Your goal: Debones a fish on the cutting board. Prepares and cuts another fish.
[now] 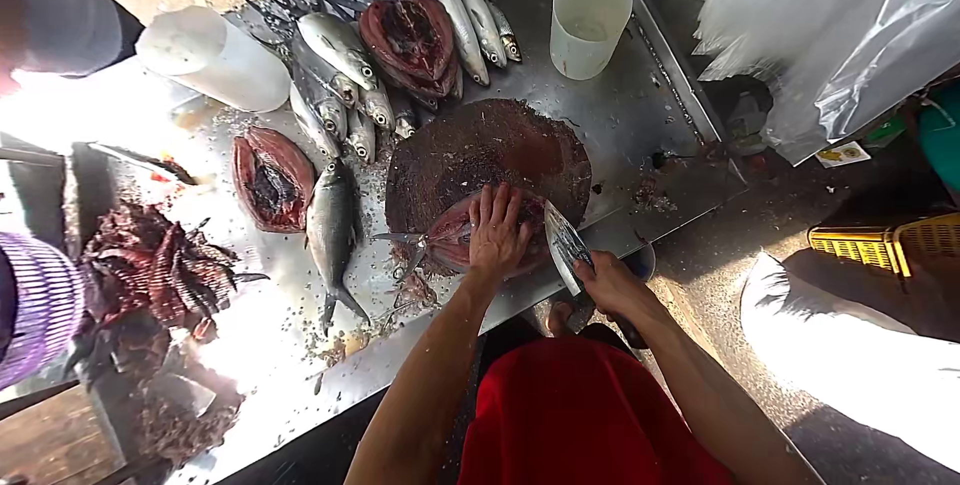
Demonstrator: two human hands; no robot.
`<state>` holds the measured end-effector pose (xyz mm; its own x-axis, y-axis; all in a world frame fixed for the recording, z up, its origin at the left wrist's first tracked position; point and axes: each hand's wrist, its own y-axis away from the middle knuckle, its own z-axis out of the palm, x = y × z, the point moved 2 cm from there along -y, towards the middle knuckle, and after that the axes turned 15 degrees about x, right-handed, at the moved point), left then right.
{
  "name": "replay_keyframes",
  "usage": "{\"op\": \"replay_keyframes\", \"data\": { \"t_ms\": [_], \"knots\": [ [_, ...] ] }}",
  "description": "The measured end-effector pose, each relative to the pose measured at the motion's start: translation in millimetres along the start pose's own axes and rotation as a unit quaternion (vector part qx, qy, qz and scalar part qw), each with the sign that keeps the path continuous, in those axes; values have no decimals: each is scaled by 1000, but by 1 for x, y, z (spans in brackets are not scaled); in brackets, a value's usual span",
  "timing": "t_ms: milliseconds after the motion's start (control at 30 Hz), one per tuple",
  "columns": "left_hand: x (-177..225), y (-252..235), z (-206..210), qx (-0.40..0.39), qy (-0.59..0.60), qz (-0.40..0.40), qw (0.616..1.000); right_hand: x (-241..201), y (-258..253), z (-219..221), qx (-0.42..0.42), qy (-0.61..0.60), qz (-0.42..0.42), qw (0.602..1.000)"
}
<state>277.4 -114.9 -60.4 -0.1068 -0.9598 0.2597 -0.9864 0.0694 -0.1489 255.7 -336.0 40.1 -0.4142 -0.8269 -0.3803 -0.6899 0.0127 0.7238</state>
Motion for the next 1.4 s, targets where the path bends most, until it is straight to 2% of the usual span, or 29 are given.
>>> {"op": "replay_keyframes", "data": {
  "t_ms": [200, 333, 500, 600, 700, 833, 933, 1067, 1200, 1300, 1400],
  "knots": [
    [1, -5, 0, 2, 16, -13, 1000, 2, -38, -2, -27, -140, 12, 990],
    [1, 0, 1, 5, 15, -1, 1000, 23, -35, 5, -44, -176, -12, 983],
    [0, -5, 3, 9, 16, -18, 1000, 22, -57, 6, -73, -229, -1, 971],
    [1, 1, 1, 7, 11, 1, 1000, 26, -45, 2, -78, -208, 3, 975],
    [-2, -5, 2, 15, 17, -15, 1000, 6, -61, 1, -59, -218, 17, 974],
    [0, 2, 0, 8, 19, -2, 1000, 17, -48, -2, -71, -211, 18, 975],
    [-2, -10, 1, 27, 24, -17, 999, 3, -60, 0, -54, -230, 14, 972],
    [-1, -1, 2, 17, 22, -7, 1000, 10, -50, 1, -62, -224, 19, 972],
    [-2, 0, 3, 22, 35, -17, 999, 3, -63, 6, -62, -262, 36, 962],
    [-2, 3, 3, 14, 33, -3, 999, 12, -56, -1, -74, -235, 21, 969],
    [-4, -9, 2, 21, 30, -21, 999, -2, -68, -1, -60, -239, 16, 969]
  ]
}}
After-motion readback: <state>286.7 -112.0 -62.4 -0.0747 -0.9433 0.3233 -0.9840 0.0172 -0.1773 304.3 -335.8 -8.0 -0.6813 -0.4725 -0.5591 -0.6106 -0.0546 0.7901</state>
